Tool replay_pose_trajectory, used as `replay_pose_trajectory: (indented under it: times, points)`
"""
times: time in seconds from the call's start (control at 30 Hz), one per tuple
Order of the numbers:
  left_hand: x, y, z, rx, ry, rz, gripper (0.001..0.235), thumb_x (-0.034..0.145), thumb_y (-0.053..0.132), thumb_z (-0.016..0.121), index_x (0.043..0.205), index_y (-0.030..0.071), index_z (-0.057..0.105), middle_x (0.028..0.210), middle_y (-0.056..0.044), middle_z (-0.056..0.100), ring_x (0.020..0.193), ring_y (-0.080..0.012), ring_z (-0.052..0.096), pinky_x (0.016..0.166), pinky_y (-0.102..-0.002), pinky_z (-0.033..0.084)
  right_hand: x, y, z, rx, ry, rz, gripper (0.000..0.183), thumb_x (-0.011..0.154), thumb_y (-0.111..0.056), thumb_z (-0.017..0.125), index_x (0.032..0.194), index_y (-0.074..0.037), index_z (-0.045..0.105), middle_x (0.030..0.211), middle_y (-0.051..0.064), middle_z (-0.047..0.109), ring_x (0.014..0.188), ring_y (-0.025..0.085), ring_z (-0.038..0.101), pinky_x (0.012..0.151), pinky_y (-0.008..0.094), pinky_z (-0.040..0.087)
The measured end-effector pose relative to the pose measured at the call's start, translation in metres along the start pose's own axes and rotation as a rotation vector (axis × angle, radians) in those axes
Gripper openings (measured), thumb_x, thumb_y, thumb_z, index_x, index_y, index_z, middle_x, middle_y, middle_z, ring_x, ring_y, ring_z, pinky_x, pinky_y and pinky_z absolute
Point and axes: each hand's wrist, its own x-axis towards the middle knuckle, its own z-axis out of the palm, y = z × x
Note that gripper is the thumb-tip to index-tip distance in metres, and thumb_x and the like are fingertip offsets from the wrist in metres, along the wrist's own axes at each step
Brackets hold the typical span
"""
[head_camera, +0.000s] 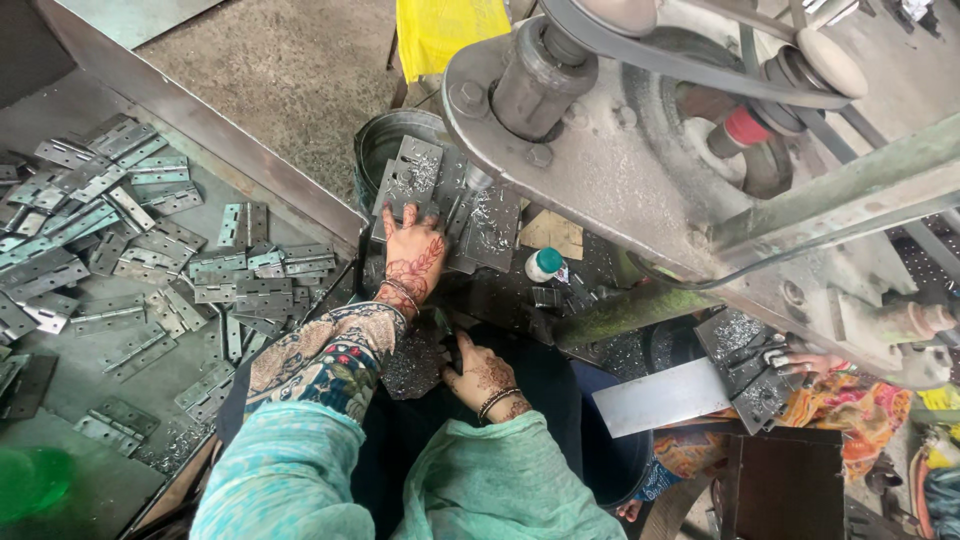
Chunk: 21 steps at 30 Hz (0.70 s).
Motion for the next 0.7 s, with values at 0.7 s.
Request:
replay_pose_trajectory:
  times: [0.7]
  points:
    - [0.036, 0.002, 0.024, 0.066, -0.096, 0.007, 0.026, 0.088, 0.016, 0.057, 0.094, 0.011, 0.082, 0.121, -0.007, 0.072, 0.142, -0.0358, 0.042, 0.118, -0.075, 0.006, -0.018, 0.007, 0.056, 0.200, 0.146, 0.063, 0.076, 0.084, -0.032, 0.072, 0.151, -0.020, 0.040, 0.122, 0.021, 0.069, 0.109, 0.043, 0.066, 0.090, 0.053, 0.054]
